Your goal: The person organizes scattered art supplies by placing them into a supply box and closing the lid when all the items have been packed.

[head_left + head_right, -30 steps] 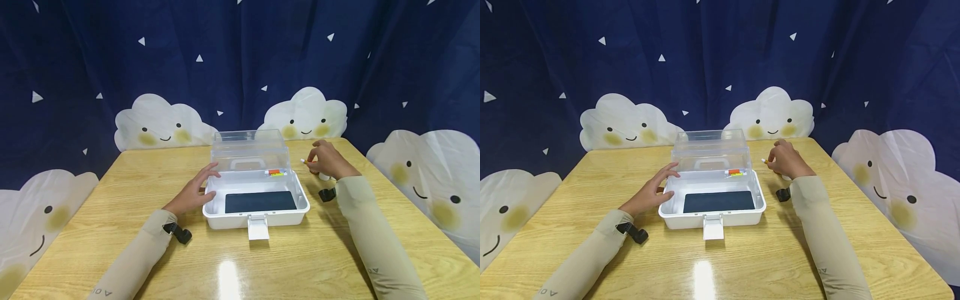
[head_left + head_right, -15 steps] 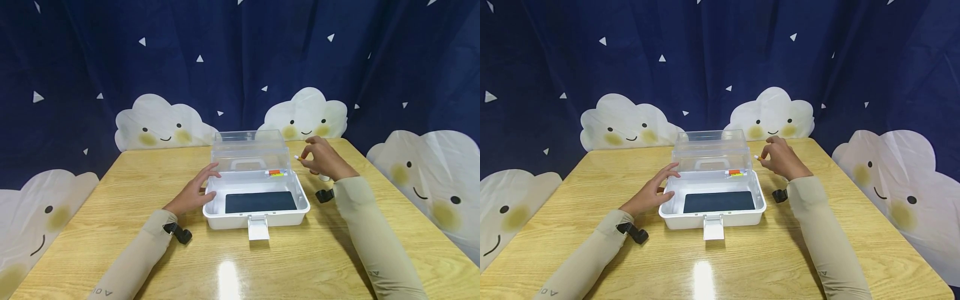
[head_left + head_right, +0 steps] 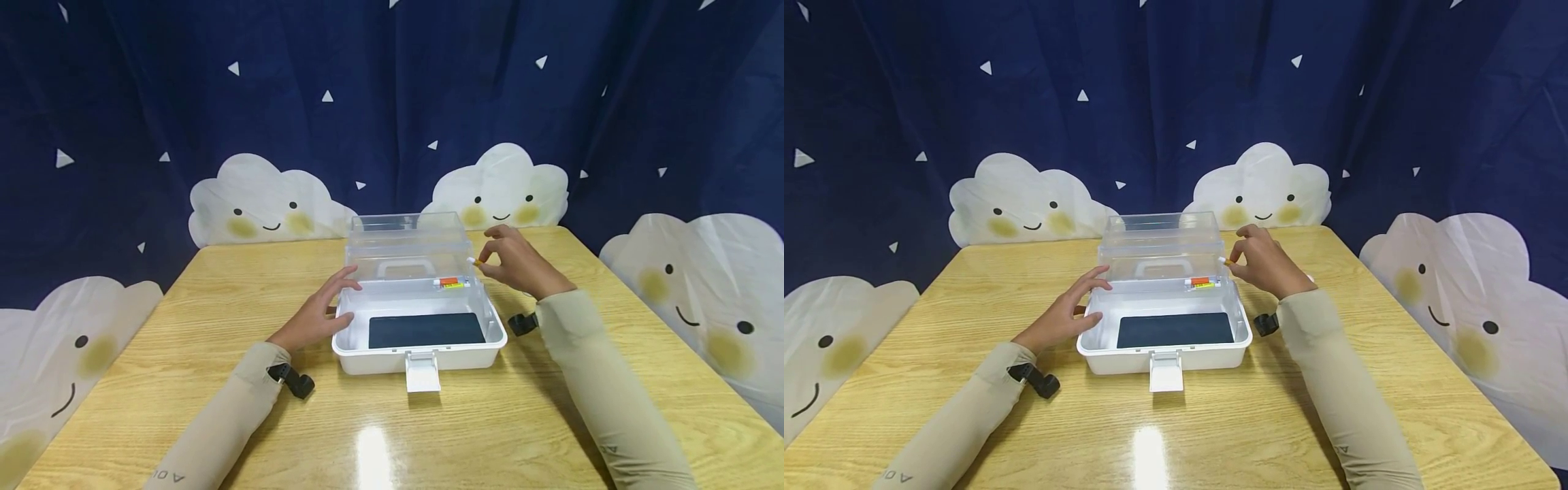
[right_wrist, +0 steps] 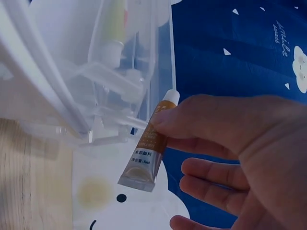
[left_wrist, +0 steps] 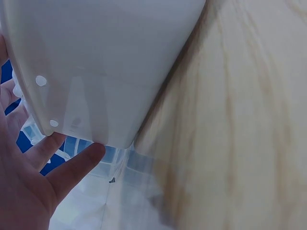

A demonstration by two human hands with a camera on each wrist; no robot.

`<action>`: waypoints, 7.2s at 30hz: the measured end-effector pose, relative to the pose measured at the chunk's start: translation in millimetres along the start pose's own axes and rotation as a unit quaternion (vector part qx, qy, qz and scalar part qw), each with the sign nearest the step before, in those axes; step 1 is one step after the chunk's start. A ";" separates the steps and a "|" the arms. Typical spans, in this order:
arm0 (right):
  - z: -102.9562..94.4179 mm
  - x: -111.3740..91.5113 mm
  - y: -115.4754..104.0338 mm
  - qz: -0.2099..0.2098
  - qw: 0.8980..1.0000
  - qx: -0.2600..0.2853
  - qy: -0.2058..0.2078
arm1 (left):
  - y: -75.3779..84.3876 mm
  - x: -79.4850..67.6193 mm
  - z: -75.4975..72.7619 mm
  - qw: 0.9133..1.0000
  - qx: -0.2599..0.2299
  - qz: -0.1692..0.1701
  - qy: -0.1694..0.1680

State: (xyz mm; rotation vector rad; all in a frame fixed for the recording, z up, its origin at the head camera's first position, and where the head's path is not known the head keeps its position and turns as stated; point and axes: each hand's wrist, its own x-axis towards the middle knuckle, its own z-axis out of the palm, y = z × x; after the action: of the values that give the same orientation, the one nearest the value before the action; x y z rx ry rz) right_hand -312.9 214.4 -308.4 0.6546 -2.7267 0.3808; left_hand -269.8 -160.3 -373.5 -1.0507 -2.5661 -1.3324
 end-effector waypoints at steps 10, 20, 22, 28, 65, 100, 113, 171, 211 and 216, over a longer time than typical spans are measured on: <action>3.3 4.5 -10.2 -0.005 1.000 0.015 -0.018 | 1.4 -0.2 -0.2 1.000 0.002 -0.004 0.005; 7.2 1.8 -17.4 -0.004 0.998 0.033 -0.051 | -5.9 0.4 1.2 1.000 0.003 -0.004 0.003; 7.3 1.4 -18.7 -0.007 0.998 0.034 -0.051 | -5.0 0.7 0.7 1.000 0.005 -0.005 0.002; 8.8 -0.8 -22.5 -0.021 0.998 0.035 -0.055 | -1.9 0.1 1.1 1.000 0.001 0.001 0.004; -1.4 -0.9 -18.4 0.015 0.995 0.016 -0.099 | -14.4 0.9 3.2 1.000 0.001 0.017 0.011; 5.1 0.3 -20.6 0.009 0.995 0.005 -0.104 | -36.9 3.9 6.2 1.000 0.011 0.016 0.011; 3.4 -2.0 -24.1 0.007 0.993 0.030 -0.114 | -9.1 -0.2 1.7 1.000 -0.005 0.021 0.007; -7.1 -11.8 57.6 0.087 0.991 0.078 -0.069 | -37.6 4.2 6.6 1.000 0.013 0.009 0.010; 38.0 -16.3 112.3 0.132 0.985 0.105 -0.040 | -33.9 1.6 8.1 1.000 0.000 0.017 0.017; 47.4 -18.8 122.0 0.184 0.971 0.128 -0.079 | -30.5 1.1 6.7 1.000 0.001 0.021 0.016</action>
State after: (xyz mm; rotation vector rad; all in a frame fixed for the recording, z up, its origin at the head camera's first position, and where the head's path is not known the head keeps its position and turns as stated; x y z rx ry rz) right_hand -366.2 311.3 -380.8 0.2381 -2.9798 0.8098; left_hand -287.3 -166.7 -398.6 -1.0681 -2.5088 -1.3259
